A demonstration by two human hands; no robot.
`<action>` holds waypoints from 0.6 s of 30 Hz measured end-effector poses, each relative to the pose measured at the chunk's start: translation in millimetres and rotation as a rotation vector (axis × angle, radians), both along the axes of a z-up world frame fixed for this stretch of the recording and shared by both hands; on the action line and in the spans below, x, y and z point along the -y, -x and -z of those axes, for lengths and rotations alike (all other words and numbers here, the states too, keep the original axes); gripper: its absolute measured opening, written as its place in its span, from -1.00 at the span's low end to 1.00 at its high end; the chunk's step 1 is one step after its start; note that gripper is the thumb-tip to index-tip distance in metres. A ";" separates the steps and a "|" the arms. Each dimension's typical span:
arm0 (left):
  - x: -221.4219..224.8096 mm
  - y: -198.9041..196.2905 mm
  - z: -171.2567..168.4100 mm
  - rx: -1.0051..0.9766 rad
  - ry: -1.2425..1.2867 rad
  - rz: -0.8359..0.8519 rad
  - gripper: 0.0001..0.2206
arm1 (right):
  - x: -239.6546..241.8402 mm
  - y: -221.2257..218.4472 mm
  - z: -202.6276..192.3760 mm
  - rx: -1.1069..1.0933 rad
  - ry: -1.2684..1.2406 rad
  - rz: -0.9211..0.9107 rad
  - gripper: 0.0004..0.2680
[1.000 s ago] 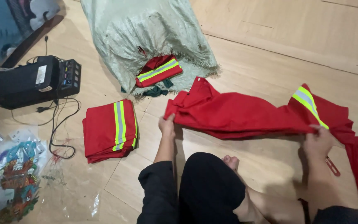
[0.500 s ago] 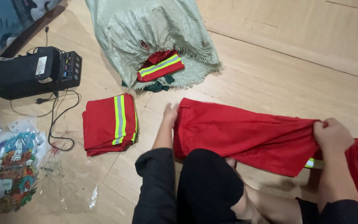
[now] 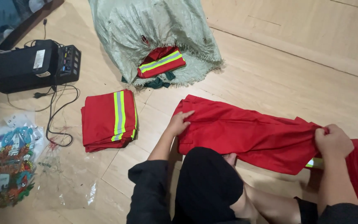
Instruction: Folding red reflective safety pants and stacking them neatly on the floor.
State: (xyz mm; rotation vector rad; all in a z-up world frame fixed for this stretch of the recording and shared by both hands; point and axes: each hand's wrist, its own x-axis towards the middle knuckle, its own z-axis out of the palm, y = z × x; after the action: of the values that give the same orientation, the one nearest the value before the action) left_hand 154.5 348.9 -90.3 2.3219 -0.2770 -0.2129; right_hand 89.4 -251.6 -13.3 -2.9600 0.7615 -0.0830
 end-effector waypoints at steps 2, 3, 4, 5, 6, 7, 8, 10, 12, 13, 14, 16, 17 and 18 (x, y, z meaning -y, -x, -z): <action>-8.0 13.1 1.4 0.192 -0.071 -0.023 -0.53 | 7.0 6.5 9.9 0.051 0.013 -0.020 -0.71; -11.5 18.0 1.4 0.386 -0.139 -0.044 -0.66 | 10.9 8.9 13.8 0.103 0.028 -0.038 -0.73; -15.1 35.4 -34.0 0.390 -0.140 -0.044 -0.66 | 19.7 10.9 25.3 0.106 0.027 -0.037 -0.73; -18.3 53.6 -68.6 0.457 -0.209 -0.078 -0.84 | 28.8 14.3 37.3 0.185 0.024 -0.073 -0.75; -21.5 71.9 -103.2 0.524 -0.278 -0.112 -0.93 | 37.8 17.8 49.3 0.263 0.021 -0.108 -0.76; -27.1 78.6 -118.4 0.527 -0.279 -0.111 -0.93 | 46.8 18.9 60.2 0.266 0.020 -0.107 -0.76; -32.8 85.6 -133.5 0.389 -0.025 -0.009 -0.88 | 55.5 20.2 71.0 0.306 0.061 -0.147 -0.76; -38.7 89.4 -140.8 0.243 0.225 0.083 -0.81 | 62.0 21.2 84.1 0.341 0.099 -0.198 -0.76; -36.1 73.2 -123.6 -0.015 0.481 -0.056 -0.90 | 61.0 17.8 88.5 0.448 0.184 -0.223 -0.82; -31.4 52.3 -111.4 -0.014 0.480 -0.050 -0.90 | 57.4 15.2 83.2 0.450 0.184 -0.217 -0.82; -26.2 30.5 -99.2 0.038 0.381 -0.186 -0.81 | 54.2 11.7 78.0 0.352 0.146 -0.186 -0.78; -14.4 -19.5 -67.5 0.090 0.283 -0.309 -0.70 | 41.5 8.2 55.4 0.255 0.112 -0.145 -0.73; -8.6 -46.8 -48.7 0.083 0.157 -0.308 -0.70 | 31.0 7.5 38.1 0.133 0.018 -0.098 -0.72; -2.1 -74.6 -29.9 0.076 0.030 -0.306 -0.69 | 20.7 6.0 21.0 0.012 -0.076 -0.049 -0.71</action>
State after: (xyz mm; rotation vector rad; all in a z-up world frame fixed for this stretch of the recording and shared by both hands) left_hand 229.1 351.0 -60.3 2.3096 0.0397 0.0320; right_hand 83.4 -272.4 -34.3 -2.9014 0.6754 -0.0665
